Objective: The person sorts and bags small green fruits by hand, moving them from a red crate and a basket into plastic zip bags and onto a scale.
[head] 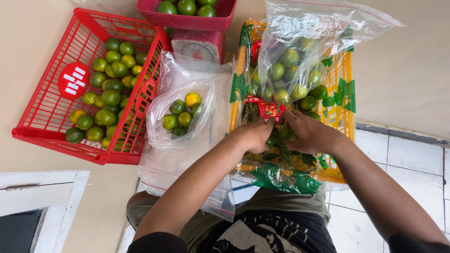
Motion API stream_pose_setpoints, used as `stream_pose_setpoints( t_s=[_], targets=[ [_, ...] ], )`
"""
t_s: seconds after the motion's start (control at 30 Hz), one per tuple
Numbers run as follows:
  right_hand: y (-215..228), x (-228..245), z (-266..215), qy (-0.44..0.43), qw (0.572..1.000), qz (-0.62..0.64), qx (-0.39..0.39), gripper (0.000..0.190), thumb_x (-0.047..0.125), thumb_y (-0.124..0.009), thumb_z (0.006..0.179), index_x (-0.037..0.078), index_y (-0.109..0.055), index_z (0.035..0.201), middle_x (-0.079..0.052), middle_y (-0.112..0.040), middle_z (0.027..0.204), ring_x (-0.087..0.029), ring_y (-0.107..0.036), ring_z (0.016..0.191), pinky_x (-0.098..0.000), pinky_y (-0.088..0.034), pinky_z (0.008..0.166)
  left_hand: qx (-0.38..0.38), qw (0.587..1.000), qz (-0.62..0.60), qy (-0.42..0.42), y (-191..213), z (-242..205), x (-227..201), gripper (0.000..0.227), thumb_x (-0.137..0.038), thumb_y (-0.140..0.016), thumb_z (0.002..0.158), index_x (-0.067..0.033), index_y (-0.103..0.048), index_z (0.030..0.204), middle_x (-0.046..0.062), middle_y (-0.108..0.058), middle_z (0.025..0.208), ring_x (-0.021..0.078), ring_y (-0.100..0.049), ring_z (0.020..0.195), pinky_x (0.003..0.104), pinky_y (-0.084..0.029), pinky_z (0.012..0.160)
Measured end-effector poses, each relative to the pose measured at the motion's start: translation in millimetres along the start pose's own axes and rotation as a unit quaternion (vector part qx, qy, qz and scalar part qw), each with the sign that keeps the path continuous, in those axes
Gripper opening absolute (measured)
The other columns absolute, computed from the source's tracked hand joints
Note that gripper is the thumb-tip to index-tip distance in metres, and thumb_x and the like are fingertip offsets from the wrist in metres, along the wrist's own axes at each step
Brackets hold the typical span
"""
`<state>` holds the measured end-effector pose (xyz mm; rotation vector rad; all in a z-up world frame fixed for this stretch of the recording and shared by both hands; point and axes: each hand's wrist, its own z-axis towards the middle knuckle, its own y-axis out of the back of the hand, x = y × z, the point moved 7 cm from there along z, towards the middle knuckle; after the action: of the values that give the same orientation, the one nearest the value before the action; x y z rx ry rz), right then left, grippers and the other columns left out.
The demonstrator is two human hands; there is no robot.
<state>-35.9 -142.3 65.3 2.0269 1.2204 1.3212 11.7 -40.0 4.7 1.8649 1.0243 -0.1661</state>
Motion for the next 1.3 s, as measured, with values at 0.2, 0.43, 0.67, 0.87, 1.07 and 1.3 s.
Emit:
stream_pose_setpoints(
  t_s=[0.2,0.43,0.67,0.87,1.07,1.3],
  targets=[
    [19.8,8.7,-2.6,0.013,0.998,0.027,-0.053,0.050,0.014,-0.077,0.086,-0.001,-0.062,0.131,-0.027,-0.063,0.120,-0.048,-0.068,0.114,-0.0499,-0.061,0.091,-0.149,0.979,-0.139,-0.007,43.5,-22.5,-10.9,0.057,-0.010,-0.074,0.090,0.0042,-0.040,0.133,0.031,-0.046,0.126,0.0499,-0.069,0.102,0.056,-0.062,0.084],
    [35.6,-13.9,-4.6,0.031,0.946,0.248,-0.208,0.048,0.034,-0.046,0.111,-0.003,-0.053,0.140,-0.032,-0.068,0.100,-0.043,-0.076,0.079,-0.0548,-0.063,0.075,-0.282,0.873,-0.394,-0.048,68.2,-40.3,-1.7,0.051,-0.025,-0.061,0.100,-0.0014,-0.036,0.138,0.034,-0.058,0.118,0.0458,-0.069,0.101,0.052,-0.055,0.082],
    [24.0,-28.1,7.0,0.038,0.869,0.458,-0.185,0.049,0.035,-0.037,0.113,0.000,-0.054,0.142,-0.031,-0.065,0.109,-0.031,-0.071,0.092,-0.0358,-0.064,0.071,-0.256,0.783,-0.554,-0.123,54.1,-11.8,15.8,0.056,-0.047,-0.043,0.108,-0.0020,-0.040,0.142,0.018,-0.054,0.108,0.0197,-0.067,0.086,0.032,-0.061,0.068],
    [31.2,-18.1,7.0,0.059,0.890,0.401,-0.208,0.041,0.021,-0.066,0.101,-0.004,-0.058,0.133,-0.022,-0.060,0.090,-0.026,-0.065,0.077,-0.0344,-0.058,0.062,-0.232,0.760,-0.587,-0.156,52.5,-9.7,16.8,0.054,-0.042,-0.036,0.110,-0.0010,-0.042,0.145,0.020,-0.057,0.110,0.0217,-0.066,0.091,0.030,-0.060,0.070],
    [29.3,-31.1,13.2,0.093,0.901,0.352,-0.235,0.043,0.012,-0.072,0.097,-0.008,-0.057,0.132,-0.028,-0.061,0.088,-0.033,-0.065,0.076,-0.0458,-0.057,0.067,-0.275,0.800,-0.512,-0.148,54.4,-8.6,27.2,0.042,-0.032,-0.035,0.113,-0.0062,-0.047,0.145,0.019,-0.059,0.110,0.0189,-0.067,0.086,0.026,-0.055,0.067],
    [33.0,-28.3,9.6,0.123,0.903,0.323,-0.257,0.045,0.012,-0.076,0.093,-0.007,-0.059,0.130,-0.030,-0.066,0.086,-0.031,-0.068,0.071,-0.0460,-0.058,0.066,-0.276,0.806,-0.499,-0.159,55.7,-14.0,17.1,0.044,-0.034,-0.027,0.115,-0.0082,-0.050,0.142,0.015,-0.060,0.100,0.0158,-0.065,0.074,0.025,-0.053,0.062]
  ],
)
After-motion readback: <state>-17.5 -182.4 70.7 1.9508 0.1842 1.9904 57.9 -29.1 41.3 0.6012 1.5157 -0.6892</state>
